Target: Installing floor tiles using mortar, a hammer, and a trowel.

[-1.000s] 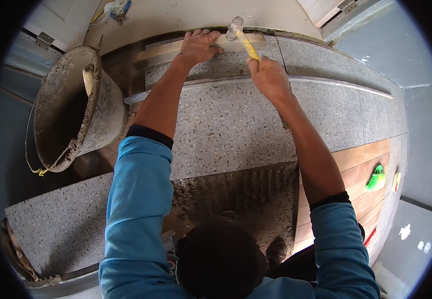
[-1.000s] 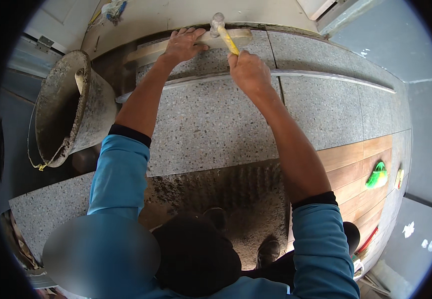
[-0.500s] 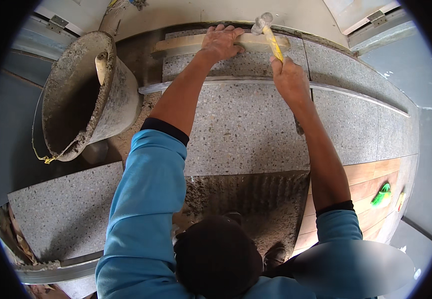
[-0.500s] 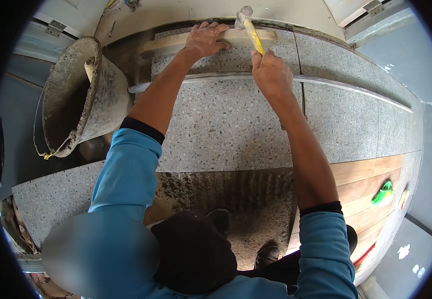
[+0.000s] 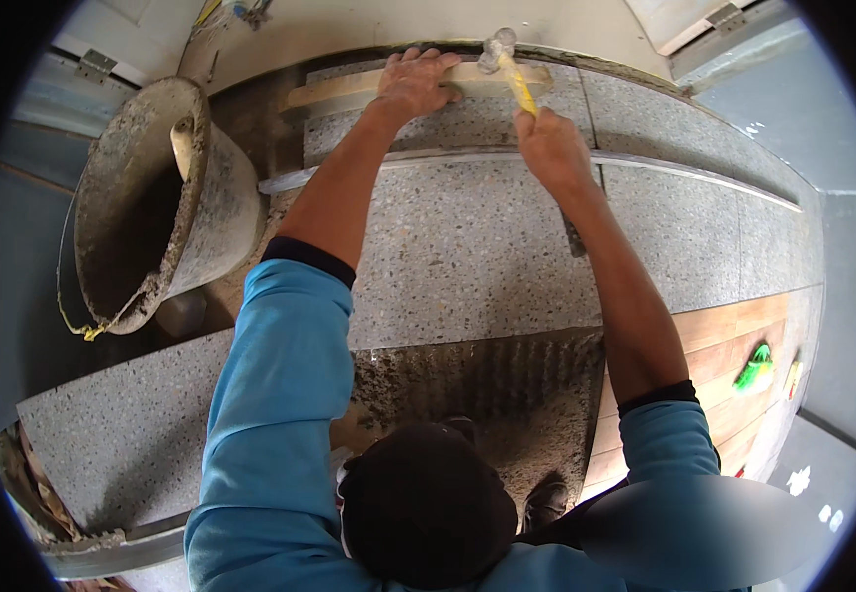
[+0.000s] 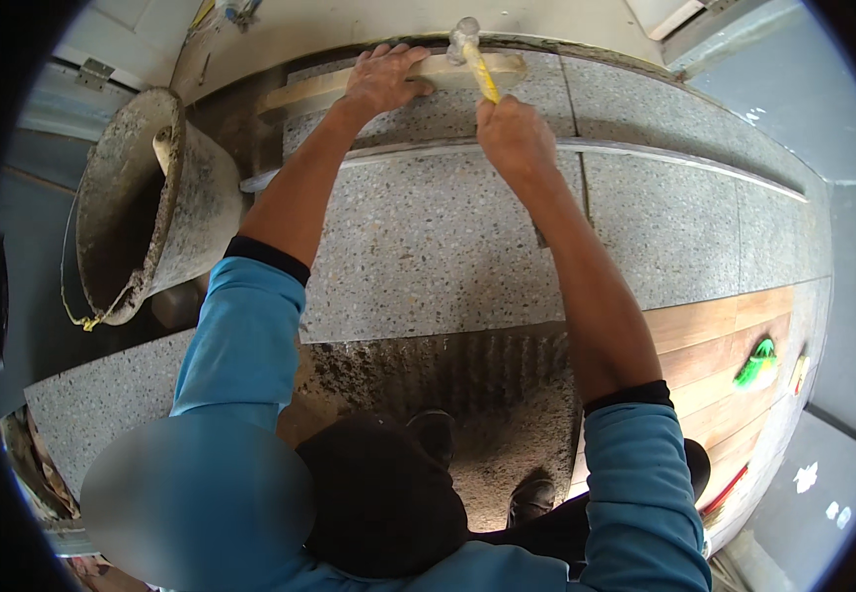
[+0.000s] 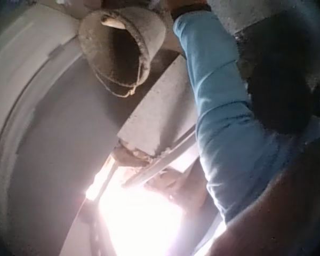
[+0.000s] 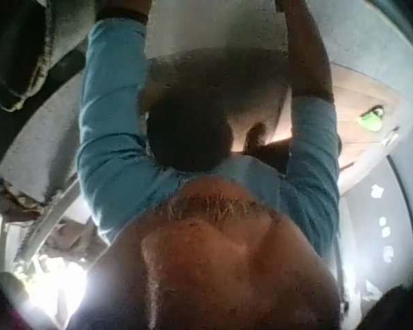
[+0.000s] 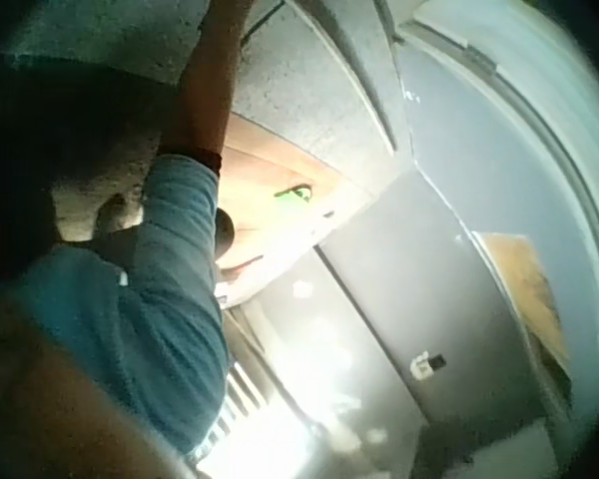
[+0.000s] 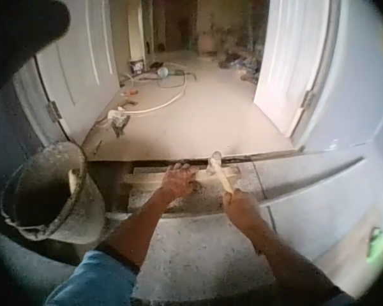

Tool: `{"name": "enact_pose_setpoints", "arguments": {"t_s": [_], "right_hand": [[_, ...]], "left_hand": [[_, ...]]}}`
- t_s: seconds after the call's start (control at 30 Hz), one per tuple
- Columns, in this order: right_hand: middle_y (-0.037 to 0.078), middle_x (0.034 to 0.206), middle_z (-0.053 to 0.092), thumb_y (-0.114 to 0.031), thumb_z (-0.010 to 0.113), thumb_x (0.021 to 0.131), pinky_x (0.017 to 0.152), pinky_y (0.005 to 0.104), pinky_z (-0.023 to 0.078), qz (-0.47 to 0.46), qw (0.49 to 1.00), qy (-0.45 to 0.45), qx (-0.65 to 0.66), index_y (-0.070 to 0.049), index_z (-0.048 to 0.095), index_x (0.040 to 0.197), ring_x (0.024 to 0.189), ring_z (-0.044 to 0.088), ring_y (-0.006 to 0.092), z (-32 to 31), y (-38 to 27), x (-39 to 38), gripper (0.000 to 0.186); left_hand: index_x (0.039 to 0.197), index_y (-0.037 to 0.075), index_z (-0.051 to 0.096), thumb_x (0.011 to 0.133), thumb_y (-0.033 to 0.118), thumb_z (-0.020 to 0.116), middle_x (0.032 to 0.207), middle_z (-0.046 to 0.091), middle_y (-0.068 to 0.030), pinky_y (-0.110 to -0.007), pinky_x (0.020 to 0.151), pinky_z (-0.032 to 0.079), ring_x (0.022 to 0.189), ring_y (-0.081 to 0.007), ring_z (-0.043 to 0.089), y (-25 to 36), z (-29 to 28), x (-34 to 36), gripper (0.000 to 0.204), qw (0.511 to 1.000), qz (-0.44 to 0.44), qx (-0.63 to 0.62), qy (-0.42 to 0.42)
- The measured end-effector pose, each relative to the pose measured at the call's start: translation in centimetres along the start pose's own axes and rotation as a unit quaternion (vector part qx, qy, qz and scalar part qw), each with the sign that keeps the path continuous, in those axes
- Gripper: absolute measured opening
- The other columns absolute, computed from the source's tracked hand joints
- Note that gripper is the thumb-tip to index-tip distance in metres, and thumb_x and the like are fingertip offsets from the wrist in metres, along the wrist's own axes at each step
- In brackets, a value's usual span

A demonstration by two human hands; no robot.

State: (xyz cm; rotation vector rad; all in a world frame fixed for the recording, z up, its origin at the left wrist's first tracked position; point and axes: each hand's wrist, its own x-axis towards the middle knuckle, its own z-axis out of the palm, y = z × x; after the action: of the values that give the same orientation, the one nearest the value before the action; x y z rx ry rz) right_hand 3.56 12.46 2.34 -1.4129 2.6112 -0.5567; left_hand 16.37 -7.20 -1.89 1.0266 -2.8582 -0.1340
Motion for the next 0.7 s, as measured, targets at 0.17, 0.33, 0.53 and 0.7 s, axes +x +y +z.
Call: {"name": "enact_pose_setpoints", "arguments": {"t_s": [0.17, 0.33, 0.53, 0.7], "right_hand": [[0.032, 0.091, 0.071, -0.040, 0.047, 0.102, 0.083, 0.0578, 0.056, 0.019, 1.000, -0.001, 0.007, 0.003, 0.069, 0.096, 0.089, 0.071, 0.0496, 0.3, 0.6, 0.5, 0.049], [0.030, 0.091, 0.072, -0.040, 0.047, 0.103, 0.082, 0.0562, 0.058, -0.048, 0.998, 0.007, -0.046, 0.003, 0.069, 0.098, 0.089, 0.072, 0.0479, 1.3, 1.7, 0.9, 0.048], [0.028, 0.092, 0.073, -0.039, 0.049, 0.103, 0.082, 0.0536, 0.059, 0.014, 1.000, -0.012, 0.007, 0.004, 0.068, 0.099, 0.088, 0.073, 0.0455, -0.1, 1.2, 0.4, 0.047], [0.027, 0.091, 0.073, -0.037, 0.049, 0.103, 0.081, 0.0517, 0.060, 0.032, 0.999, -0.011, 0.024, 0.004, 0.068, 0.097, 0.087, 0.074, 0.0441, -1.1, 0.8, 0.0, 0.045]], "left_hand": [[0.145, 0.027, 0.055, 0.085, 0.050, 0.076, 0.138, 0.061, -0.0036, -0.048, 0.116, 0.035, 0.138, -0.0263, 0.048, 0.4, -0.2, 1.1, 0.068, 1.000, 0.006, -0.028, -0.006], [0.140, 0.025, 0.057, 0.085, 0.048, 0.076, 0.138, 0.062, -0.0040, -0.048, 0.115, 0.035, 0.138, -0.0265, 0.048, 1.3, 0.8, 2.3, 0.063, 0.998, 0.040, -0.026, 0.039], [0.136, 0.017, 0.055, 0.086, 0.047, 0.075, 0.140, 0.060, -0.0064, -0.049, 0.112, 0.036, 0.137, -0.0288, 0.049, 1.8, 1.0, 2.7, 0.061, 0.999, 0.036, 0.025, 0.024], [0.133, 0.015, 0.054, 0.086, 0.047, 0.075, 0.141, 0.060, -0.0095, -0.049, 0.111, 0.038, 0.135, -0.0314, 0.050, 2.0, 0.6, 2.8, 0.061, 0.999, 0.026, 0.020, -0.007]]}}
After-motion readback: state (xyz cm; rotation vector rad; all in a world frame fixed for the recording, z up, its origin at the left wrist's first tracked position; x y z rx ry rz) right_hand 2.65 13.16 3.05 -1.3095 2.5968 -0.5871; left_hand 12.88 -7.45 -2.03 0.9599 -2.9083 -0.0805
